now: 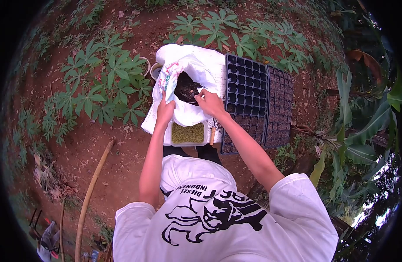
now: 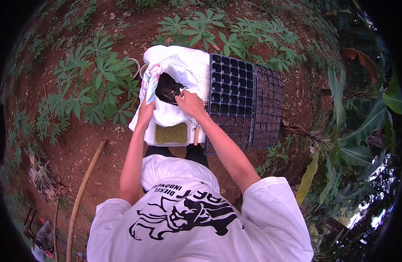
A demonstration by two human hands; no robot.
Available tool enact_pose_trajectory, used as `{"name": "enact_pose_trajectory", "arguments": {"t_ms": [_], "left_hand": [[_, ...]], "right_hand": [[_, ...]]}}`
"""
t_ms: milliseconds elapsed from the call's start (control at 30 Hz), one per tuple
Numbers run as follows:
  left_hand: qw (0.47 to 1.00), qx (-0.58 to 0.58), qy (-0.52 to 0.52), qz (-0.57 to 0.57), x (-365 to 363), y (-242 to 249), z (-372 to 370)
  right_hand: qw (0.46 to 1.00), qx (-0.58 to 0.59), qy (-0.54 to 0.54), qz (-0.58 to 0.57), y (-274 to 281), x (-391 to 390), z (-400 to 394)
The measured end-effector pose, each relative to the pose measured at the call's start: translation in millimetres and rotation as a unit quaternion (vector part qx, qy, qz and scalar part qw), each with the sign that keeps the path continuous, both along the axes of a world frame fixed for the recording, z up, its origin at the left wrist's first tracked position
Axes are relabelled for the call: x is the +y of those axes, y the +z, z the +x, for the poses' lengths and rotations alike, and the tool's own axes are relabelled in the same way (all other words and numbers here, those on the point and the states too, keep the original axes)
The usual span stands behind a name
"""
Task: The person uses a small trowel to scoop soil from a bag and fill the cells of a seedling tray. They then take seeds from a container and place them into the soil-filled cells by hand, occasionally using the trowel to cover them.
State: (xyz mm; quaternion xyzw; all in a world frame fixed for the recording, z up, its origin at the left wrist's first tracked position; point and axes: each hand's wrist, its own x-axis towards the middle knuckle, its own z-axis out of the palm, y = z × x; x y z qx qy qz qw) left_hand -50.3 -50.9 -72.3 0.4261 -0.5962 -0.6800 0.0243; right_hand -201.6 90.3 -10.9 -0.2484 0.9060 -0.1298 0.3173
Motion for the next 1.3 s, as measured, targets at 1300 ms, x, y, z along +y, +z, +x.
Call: {"name": "enact_pose_trajectory", "arguments": {"t_ms": [1300], "left_hand": [[1.0,-0.017,-0.009,0.004,-2,-8,3]], "right_hand": [[0.998,0.057,-0.005,-0.039,3,-13,11]]}}
